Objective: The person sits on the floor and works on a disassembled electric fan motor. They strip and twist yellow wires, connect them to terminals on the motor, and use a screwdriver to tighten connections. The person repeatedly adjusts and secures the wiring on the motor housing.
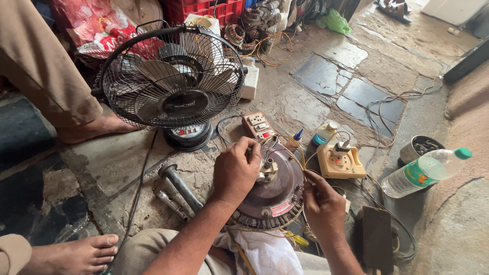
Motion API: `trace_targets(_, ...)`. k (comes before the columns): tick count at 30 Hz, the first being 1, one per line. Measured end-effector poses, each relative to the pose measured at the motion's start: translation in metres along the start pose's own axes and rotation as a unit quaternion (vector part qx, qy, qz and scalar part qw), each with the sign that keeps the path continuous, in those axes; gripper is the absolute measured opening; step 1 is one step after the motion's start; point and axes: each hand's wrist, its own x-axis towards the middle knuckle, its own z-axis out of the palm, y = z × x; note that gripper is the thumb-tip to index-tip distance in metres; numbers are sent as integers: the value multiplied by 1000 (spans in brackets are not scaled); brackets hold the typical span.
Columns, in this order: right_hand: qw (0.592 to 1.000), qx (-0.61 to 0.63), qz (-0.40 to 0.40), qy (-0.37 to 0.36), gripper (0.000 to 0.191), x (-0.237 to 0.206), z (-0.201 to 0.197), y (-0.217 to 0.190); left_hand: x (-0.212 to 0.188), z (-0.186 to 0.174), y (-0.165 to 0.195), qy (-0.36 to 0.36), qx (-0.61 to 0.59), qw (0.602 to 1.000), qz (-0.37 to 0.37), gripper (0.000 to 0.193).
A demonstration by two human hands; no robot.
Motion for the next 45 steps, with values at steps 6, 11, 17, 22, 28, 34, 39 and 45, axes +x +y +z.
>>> trace_targets(6, 1000, -18, 9, 6, 27, -3, -3, 2, 1, 4, 7, -21, -44, 998, 37, 16)
trace_targets(11, 999, 15, 34, 19, 27, -13, -2, 17, -8, -7, 16, -57, -75, 992, 81, 13)
trace_targets(17, 978, 163, -15, 129, 24, -62, -31, 60, -36, -54, 2, 69, -162, 984, 33, 9)
trace_targets(22, 949, 227, 35, 215, 18, -82, -43, 92, -56, -106, -35, 239, -110, 961, -79, 11)
trace_targets(28, 934, 283, 66, 209, 21, -76, -34, 100, -79, -130, -59, 215, -196, 945, -149, 13)
trace_targets(34, 938, 279, 73, 194, 21, -79, -33, 97, -84, -125, -54, 200, -166, 955, -141, 15)
trace_targets(39, 935, 289, 67, 193, 21, -76, -31, 98, -81, -119, -43, 189, -170, 958, -133, 15)
trace_targets(45, 940, 278, 68, 184, 21, -76, -29, 98, -79, -116, -38, 178, -164, 959, -150, 16)
